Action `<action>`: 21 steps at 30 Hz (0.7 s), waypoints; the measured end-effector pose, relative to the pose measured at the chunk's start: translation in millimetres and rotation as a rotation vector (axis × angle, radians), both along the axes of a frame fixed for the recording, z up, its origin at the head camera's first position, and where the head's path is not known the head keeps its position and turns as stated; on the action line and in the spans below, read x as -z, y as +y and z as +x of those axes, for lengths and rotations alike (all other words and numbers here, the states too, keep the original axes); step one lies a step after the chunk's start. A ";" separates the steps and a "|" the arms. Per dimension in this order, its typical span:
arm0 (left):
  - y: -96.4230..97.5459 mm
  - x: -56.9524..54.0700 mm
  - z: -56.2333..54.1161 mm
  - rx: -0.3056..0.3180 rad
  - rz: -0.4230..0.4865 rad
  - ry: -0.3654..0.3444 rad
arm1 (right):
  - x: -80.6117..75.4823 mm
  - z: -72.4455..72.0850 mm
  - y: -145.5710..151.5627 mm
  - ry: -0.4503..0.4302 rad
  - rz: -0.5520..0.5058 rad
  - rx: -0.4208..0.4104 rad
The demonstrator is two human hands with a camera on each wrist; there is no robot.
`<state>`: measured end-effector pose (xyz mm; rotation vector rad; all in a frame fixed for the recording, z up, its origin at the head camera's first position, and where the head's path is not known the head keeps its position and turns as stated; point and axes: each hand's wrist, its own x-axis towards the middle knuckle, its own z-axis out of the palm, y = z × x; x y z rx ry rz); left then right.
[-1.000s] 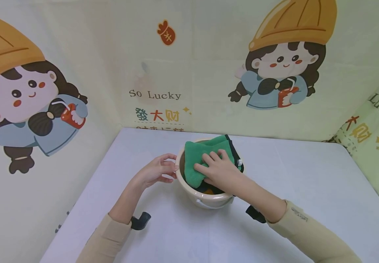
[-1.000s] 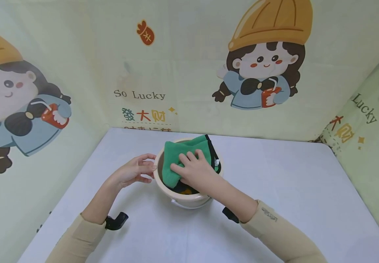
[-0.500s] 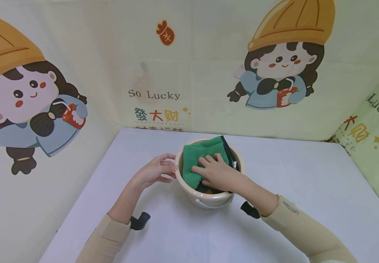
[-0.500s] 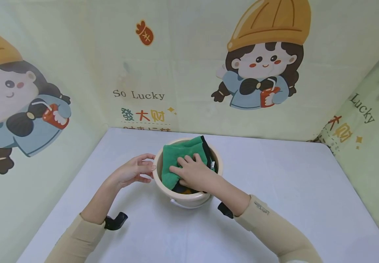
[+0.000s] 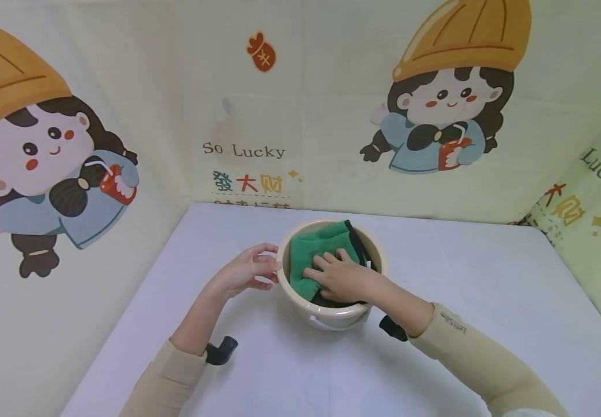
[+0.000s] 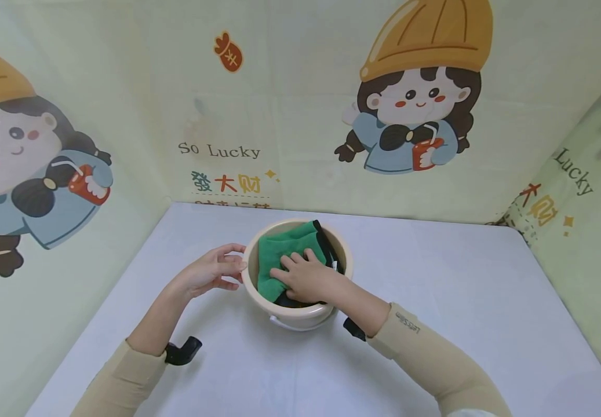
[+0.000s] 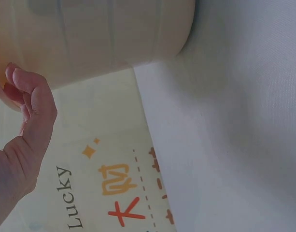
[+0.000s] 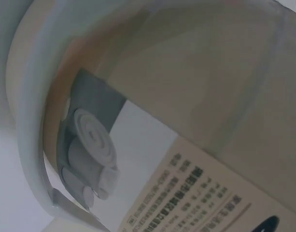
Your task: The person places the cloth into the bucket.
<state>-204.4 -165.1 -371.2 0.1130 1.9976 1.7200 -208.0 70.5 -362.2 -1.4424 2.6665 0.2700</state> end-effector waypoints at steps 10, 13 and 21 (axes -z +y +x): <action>-0.9 -0.2 -0.5 0.005 0.003 0.000 | 1.3 -2.4 -0.6 -0.039 0.028 0.005; -0.8 0.0 -0.3 -0.002 0.000 0.001 | 0.3 -3.7 1.2 -0.072 0.006 0.016; -0.5 0.0 1.4 0.005 -0.057 0.017 | -15.5 -3.2 19.9 -0.218 -0.118 0.023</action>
